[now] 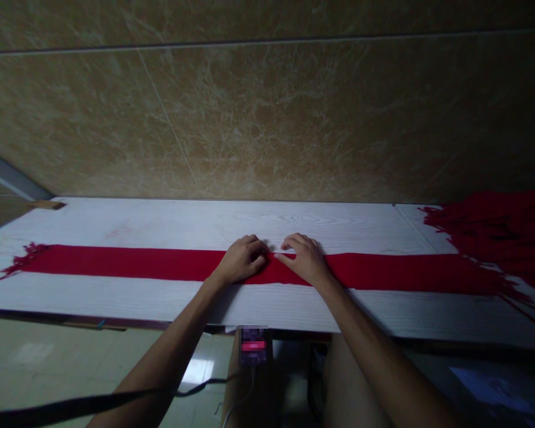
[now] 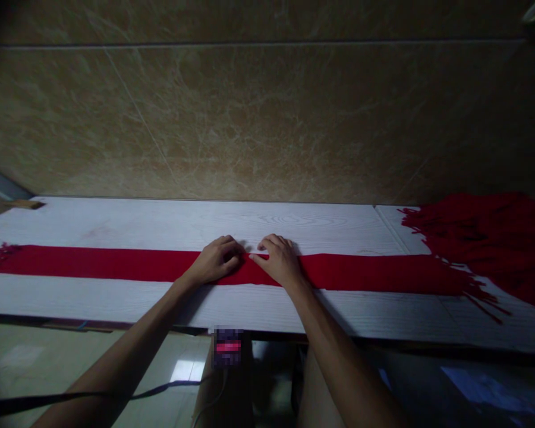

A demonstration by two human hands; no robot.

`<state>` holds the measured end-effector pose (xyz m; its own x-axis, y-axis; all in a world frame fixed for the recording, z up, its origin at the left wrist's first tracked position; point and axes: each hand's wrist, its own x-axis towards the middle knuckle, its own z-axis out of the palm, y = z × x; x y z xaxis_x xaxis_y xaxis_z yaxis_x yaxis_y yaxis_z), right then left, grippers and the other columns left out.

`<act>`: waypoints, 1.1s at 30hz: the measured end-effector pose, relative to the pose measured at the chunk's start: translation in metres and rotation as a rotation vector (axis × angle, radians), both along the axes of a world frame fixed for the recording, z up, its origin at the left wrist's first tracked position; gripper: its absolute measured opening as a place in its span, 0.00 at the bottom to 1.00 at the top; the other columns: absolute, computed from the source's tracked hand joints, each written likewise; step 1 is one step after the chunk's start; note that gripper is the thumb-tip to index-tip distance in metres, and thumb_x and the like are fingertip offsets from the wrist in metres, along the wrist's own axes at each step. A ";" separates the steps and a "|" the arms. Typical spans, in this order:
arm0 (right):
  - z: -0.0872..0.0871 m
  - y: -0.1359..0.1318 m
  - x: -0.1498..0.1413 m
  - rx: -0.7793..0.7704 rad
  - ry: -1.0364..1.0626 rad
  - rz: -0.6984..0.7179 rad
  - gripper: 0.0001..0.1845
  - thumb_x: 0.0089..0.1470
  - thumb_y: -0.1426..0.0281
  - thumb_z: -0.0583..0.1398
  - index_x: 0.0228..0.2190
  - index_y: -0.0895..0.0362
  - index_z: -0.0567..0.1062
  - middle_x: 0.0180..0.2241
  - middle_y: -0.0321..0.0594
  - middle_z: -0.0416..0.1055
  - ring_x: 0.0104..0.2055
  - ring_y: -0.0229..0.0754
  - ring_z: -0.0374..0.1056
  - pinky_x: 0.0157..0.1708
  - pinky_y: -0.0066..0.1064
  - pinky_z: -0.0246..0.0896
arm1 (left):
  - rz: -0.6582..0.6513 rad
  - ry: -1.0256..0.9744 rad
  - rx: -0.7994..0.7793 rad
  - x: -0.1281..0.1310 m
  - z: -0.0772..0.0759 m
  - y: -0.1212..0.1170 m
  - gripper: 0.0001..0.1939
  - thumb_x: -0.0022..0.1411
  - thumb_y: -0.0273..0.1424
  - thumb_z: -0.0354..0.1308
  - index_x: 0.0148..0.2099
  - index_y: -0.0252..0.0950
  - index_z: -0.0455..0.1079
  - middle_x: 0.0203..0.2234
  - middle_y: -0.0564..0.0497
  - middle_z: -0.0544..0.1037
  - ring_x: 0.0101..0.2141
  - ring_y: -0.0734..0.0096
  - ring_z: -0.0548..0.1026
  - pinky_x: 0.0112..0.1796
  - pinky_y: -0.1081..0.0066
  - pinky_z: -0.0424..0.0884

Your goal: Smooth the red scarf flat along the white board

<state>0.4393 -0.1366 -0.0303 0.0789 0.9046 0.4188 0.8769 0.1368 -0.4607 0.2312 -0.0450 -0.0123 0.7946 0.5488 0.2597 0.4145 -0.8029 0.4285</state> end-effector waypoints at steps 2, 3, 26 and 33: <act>0.001 0.000 0.000 -0.008 0.000 0.000 0.10 0.56 0.67 0.72 0.35 0.54 0.77 0.43 0.40 0.78 0.47 0.46 0.73 0.49 0.39 0.60 | -0.003 0.001 0.003 0.000 0.000 0.000 0.11 0.64 0.30 0.55 0.45 0.37 0.77 0.40 0.45 0.76 0.41 0.59 0.74 0.44 0.62 0.71; 0.001 0.000 0.000 -0.013 0.000 0.000 0.10 0.56 0.67 0.72 0.35 0.54 0.77 0.43 0.40 0.78 0.47 0.46 0.73 0.49 0.39 0.60 | -0.006 0.001 0.005 0.000 0.000 -0.001 0.11 0.64 0.30 0.55 0.45 0.37 0.77 0.40 0.45 0.76 0.41 0.59 0.74 0.44 0.62 0.71; 0.005 -0.002 -0.002 -0.050 -0.070 0.016 0.08 0.59 0.65 0.69 0.38 0.55 0.78 0.44 0.42 0.78 0.47 0.47 0.73 0.50 0.39 0.63 | -0.087 0.045 0.048 -0.057 0.008 -0.054 0.08 0.72 0.29 0.60 0.51 0.39 0.79 0.46 0.45 0.80 0.46 0.60 0.75 0.47 0.62 0.71; 0.040 -0.045 -0.013 0.094 0.077 0.100 0.12 0.67 0.73 0.55 0.45 0.54 0.79 0.47 0.46 0.78 0.52 0.49 0.74 0.56 0.44 0.68 | -0.122 0.008 0.088 -0.052 0.004 -0.043 0.08 0.73 0.30 0.60 0.50 0.40 0.80 0.46 0.47 0.81 0.44 0.62 0.78 0.47 0.66 0.74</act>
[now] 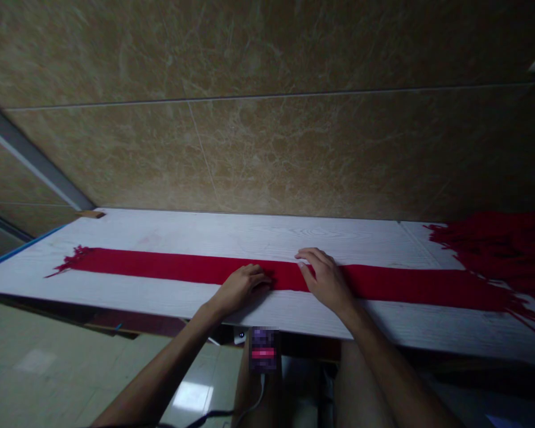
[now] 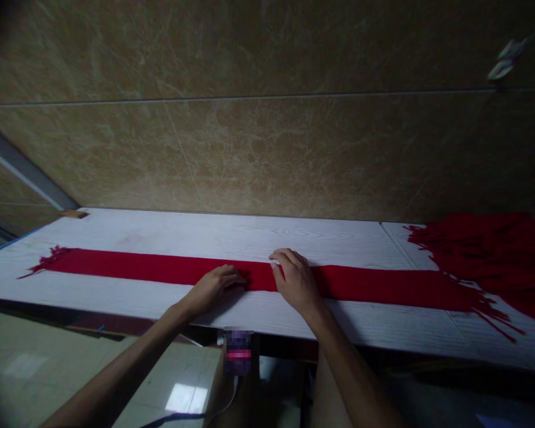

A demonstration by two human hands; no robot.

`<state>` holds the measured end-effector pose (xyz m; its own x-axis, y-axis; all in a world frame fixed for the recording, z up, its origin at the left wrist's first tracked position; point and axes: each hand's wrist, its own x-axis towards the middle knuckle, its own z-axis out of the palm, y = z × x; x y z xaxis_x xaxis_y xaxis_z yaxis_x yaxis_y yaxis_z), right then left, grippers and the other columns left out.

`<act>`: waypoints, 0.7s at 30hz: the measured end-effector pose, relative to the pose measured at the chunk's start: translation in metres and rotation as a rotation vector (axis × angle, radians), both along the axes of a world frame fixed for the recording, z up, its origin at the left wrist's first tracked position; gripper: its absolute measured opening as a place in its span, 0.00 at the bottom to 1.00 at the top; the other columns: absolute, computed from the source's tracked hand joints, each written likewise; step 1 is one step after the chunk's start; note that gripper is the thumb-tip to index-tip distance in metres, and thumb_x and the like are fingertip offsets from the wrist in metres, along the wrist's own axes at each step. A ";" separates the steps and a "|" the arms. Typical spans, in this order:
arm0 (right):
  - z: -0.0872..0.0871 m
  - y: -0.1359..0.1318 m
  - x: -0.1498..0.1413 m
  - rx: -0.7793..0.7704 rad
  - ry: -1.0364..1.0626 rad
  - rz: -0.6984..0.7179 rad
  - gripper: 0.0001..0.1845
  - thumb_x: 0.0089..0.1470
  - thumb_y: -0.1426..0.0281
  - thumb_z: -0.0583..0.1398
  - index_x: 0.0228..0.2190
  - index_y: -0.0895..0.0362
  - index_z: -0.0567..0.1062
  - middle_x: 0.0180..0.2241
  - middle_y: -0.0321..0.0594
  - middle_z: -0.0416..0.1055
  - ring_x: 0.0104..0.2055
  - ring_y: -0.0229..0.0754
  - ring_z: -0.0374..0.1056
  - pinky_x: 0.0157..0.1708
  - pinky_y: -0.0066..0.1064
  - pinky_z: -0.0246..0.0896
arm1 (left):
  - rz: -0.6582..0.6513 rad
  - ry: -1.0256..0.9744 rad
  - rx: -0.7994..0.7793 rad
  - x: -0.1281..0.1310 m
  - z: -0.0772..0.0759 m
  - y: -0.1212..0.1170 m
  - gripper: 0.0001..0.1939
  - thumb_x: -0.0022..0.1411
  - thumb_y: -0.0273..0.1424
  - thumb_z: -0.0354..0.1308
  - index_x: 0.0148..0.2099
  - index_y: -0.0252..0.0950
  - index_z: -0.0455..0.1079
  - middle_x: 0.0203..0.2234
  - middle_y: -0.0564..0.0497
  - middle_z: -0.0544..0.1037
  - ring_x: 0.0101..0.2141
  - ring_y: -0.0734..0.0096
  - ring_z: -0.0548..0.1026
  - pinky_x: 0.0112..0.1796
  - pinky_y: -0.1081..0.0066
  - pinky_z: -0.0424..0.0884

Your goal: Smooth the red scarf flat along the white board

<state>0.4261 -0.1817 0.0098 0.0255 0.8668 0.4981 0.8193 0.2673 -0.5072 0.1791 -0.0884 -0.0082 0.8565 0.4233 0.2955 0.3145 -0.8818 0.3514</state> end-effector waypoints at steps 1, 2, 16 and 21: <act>0.004 -0.011 -0.005 0.017 0.048 0.031 0.13 0.68 0.71 0.54 0.45 0.54 0.79 0.47 0.46 0.78 0.51 0.49 0.74 0.55 0.43 0.70 | -0.013 0.007 0.012 0.000 0.000 0.001 0.08 0.73 0.30 0.60 0.49 0.40 0.80 0.44 0.47 0.82 0.43 0.62 0.78 0.46 0.66 0.74; 0.007 -0.022 -0.012 0.015 0.090 0.069 0.13 0.68 0.70 0.54 0.45 0.53 0.79 0.46 0.45 0.79 0.50 0.48 0.75 0.54 0.41 0.71 | -0.021 0.013 0.019 0.000 0.001 0.001 0.08 0.74 0.30 0.59 0.48 0.40 0.81 0.42 0.48 0.82 0.42 0.63 0.77 0.45 0.67 0.74; -0.009 -0.020 -0.094 -0.284 -0.315 0.161 0.16 0.69 0.70 0.56 0.52 0.61 0.77 0.57 0.55 0.75 0.64 0.53 0.67 0.68 0.48 0.57 | 0.132 -0.082 -0.029 0.002 0.022 -0.001 0.07 0.73 0.29 0.57 0.46 0.37 0.77 0.38 0.48 0.79 0.39 0.64 0.76 0.41 0.68 0.70; -0.008 -0.009 -0.095 -0.457 -0.353 0.058 0.19 0.70 0.67 0.53 0.53 0.61 0.78 0.55 0.55 0.76 0.61 0.55 0.69 0.63 0.46 0.61 | 0.132 -0.096 -0.026 -0.001 0.020 -0.004 0.10 0.75 0.31 0.55 0.45 0.38 0.77 0.37 0.47 0.78 0.38 0.65 0.75 0.41 0.68 0.70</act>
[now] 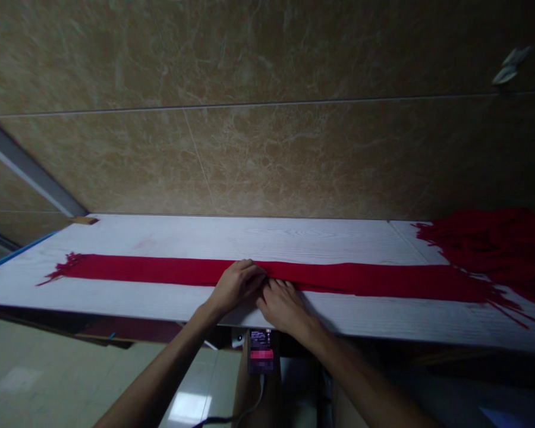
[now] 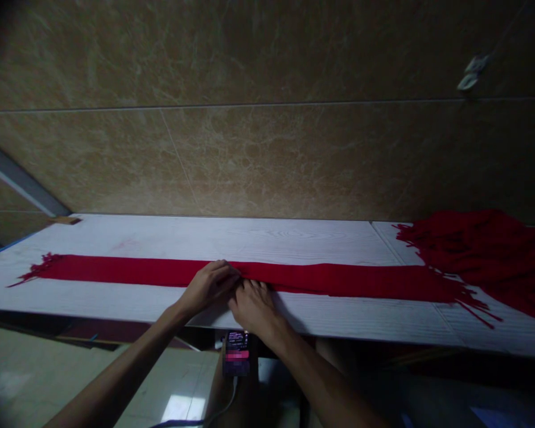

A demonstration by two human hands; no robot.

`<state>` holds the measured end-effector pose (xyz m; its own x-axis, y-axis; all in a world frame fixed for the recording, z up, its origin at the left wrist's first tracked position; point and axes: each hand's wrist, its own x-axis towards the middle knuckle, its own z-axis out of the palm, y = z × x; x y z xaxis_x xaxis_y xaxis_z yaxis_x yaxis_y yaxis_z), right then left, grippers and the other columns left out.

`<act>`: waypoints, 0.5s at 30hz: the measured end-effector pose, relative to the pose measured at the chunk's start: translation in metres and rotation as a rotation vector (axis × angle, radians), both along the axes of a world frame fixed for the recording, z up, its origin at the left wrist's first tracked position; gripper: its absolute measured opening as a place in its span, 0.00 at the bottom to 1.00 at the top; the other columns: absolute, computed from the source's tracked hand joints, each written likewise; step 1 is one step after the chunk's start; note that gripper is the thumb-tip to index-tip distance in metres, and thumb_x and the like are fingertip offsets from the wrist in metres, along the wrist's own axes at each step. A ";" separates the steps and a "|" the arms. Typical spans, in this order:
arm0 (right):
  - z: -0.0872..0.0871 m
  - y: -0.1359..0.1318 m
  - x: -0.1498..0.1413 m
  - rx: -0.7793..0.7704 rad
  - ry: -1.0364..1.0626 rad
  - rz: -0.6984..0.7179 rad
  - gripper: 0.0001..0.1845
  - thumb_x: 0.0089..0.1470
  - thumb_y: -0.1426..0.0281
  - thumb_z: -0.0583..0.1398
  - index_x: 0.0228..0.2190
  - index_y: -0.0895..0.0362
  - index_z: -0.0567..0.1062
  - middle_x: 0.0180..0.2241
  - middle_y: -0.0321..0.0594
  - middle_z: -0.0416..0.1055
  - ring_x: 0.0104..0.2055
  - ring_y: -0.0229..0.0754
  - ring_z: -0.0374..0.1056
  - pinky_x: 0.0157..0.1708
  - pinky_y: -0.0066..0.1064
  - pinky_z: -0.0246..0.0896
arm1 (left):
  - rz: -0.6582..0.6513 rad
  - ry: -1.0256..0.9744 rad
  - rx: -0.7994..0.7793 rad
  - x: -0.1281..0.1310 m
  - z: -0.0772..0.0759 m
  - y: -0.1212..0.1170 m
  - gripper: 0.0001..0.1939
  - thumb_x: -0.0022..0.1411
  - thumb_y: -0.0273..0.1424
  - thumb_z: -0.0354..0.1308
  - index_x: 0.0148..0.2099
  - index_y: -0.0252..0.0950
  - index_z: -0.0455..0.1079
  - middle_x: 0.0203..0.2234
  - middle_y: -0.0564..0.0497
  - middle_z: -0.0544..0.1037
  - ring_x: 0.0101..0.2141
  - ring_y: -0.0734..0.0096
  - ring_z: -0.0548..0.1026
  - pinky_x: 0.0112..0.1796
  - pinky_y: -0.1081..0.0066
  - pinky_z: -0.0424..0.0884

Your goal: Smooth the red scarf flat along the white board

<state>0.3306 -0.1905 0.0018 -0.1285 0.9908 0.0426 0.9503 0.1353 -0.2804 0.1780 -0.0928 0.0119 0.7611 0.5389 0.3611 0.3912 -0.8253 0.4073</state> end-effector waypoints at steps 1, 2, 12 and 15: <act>-0.001 0.001 0.000 -0.012 -0.004 -0.018 0.19 0.70 0.67 0.53 0.53 0.61 0.78 0.55 0.54 0.76 0.60 0.55 0.69 0.61 0.46 0.61 | -0.002 -0.005 0.000 0.000 -0.001 -0.001 0.10 0.75 0.31 0.54 0.45 0.38 0.77 0.37 0.47 0.78 0.39 0.64 0.75 0.41 0.68 0.70; -0.003 0.002 0.001 -0.018 -0.005 -0.034 0.19 0.70 0.66 0.53 0.53 0.60 0.78 0.54 0.54 0.77 0.59 0.55 0.70 0.60 0.46 0.62 | -0.004 -0.010 -0.002 -0.001 -0.002 -0.001 0.10 0.75 0.31 0.54 0.45 0.38 0.77 0.38 0.47 0.78 0.39 0.64 0.75 0.41 0.68 0.70; -0.012 0.001 0.003 -0.010 0.009 -0.080 0.20 0.72 0.59 0.52 0.53 0.54 0.78 0.51 0.51 0.79 0.55 0.55 0.74 0.54 0.44 0.65 | 0.116 0.010 0.047 -0.019 -0.012 0.007 0.15 0.76 0.36 0.51 0.49 0.39 0.78 0.44 0.44 0.80 0.46 0.57 0.75 0.49 0.58 0.70; -0.012 0.001 0.002 -0.027 0.030 -0.091 0.22 0.73 0.56 0.51 0.54 0.53 0.77 0.51 0.51 0.79 0.55 0.55 0.74 0.53 0.44 0.65 | 0.342 0.048 0.082 -0.034 -0.020 0.021 0.18 0.76 0.37 0.49 0.58 0.38 0.75 0.56 0.40 0.78 0.59 0.48 0.70 0.58 0.47 0.67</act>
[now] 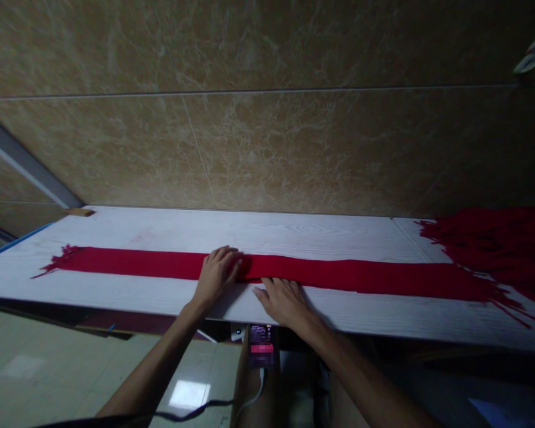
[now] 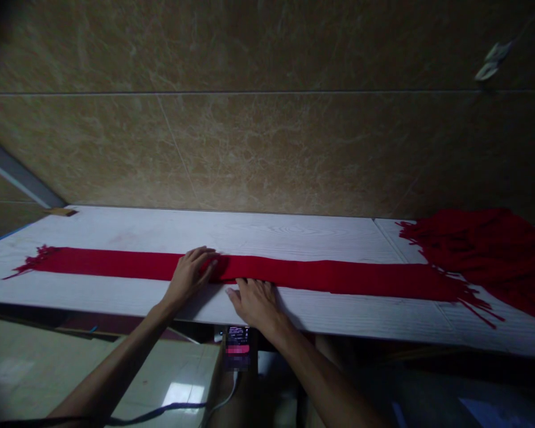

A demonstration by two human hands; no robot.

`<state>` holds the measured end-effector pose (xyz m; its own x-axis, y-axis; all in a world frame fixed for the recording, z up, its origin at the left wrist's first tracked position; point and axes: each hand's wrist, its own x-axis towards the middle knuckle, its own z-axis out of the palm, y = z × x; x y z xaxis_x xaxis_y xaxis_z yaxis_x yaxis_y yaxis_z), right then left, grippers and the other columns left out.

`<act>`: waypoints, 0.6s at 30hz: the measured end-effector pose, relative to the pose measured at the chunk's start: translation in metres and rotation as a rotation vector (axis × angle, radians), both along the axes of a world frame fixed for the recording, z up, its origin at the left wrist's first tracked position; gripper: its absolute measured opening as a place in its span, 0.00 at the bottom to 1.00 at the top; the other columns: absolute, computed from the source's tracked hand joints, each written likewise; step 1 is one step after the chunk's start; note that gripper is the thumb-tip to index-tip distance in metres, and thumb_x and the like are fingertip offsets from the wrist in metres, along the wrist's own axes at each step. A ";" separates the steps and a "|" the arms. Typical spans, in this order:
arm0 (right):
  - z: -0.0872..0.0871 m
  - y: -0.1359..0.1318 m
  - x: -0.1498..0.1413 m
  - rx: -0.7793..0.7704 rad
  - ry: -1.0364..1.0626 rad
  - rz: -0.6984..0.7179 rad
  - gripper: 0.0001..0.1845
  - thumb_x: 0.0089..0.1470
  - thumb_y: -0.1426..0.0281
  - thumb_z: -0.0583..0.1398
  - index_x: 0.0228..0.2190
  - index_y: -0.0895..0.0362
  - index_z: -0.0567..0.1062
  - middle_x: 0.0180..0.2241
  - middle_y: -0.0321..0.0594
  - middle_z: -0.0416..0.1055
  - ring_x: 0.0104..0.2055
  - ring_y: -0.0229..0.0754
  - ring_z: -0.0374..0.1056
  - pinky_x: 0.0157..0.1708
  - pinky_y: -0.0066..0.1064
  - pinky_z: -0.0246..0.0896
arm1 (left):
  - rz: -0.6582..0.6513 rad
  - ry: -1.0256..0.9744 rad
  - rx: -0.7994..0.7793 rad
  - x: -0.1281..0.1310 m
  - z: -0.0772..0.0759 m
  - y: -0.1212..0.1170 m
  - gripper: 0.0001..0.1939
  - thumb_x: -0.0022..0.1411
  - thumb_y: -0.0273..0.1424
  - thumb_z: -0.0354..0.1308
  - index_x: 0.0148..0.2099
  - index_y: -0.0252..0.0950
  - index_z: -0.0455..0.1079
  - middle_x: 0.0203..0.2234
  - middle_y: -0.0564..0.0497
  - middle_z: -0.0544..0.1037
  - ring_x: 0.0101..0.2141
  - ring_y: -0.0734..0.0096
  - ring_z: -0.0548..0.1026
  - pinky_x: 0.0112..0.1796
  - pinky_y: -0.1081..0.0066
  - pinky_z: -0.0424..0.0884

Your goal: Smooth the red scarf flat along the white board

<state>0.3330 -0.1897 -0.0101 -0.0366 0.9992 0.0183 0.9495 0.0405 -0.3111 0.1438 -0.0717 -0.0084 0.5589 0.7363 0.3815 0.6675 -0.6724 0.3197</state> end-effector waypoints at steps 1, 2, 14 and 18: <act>0.000 0.000 0.000 -0.010 0.005 -0.001 0.22 0.73 0.55 0.51 0.54 0.52 0.77 0.51 0.51 0.79 0.55 0.55 0.74 0.53 0.44 0.65 | 0.072 0.019 -0.009 -0.006 -0.003 0.004 0.20 0.76 0.38 0.48 0.62 0.39 0.73 0.60 0.40 0.75 0.64 0.45 0.66 0.62 0.43 0.64; 0.001 0.000 0.000 -0.020 0.010 -0.001 0.23 0.73 0.55 0.50 0.54 0.52 0.77 0.51 0.51 0.79 0.55 0.55 0.74 0.53 0.45 0.65 | 0.139 0.049 -0.029 -0.012 -0.005 0.008 0.22 0.76 0.39 0.47 0.66 0.39 0.70 0.65 0.40 0.71 0.68 0.42 0.61 0.64 0.39 0.60; 0.011 0.000 -0.001 -0.136 0.025 0.008 0.29 0.74 0.52 0.46 0.61 0.53 0.73 0.57 0.53 0.76 0.59 0.58 0.72 0.58 0.50 0.61 | 0.362 0.524 -0.230 -0.054 -0.006 0.024 0.31 0.79 0.44 0.39 0.79 0.45 0.48 0.77 0.44 0.42 0.74 0.32 0.38 0.62 0.20 0.47; 0.010 0.000 -0.001 -0.128 0.026 -0.009 0.29 0.74 0.50 0.46 0.61 0.53 0.73 0.57 0.54 0.76 0.60 0.58 0.71 0.59 0.50 0.59 | 0.381 0.487 -0.233 -0.051 -0.007 0.026 0.34 0.78 0.46 0.38 0.80 0.40 0.43 0.77 0.42 0.43 0.74 0.32 0.40 0.62 0.20 0.48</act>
<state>0.3322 -0.1898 0.0004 -0.0283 0.9937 -0.1085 0.9411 -0.0101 -0.3379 0.0926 -0.0459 -0.0156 0.3109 0.9495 -0.0424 0.9503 -0.3098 0.0299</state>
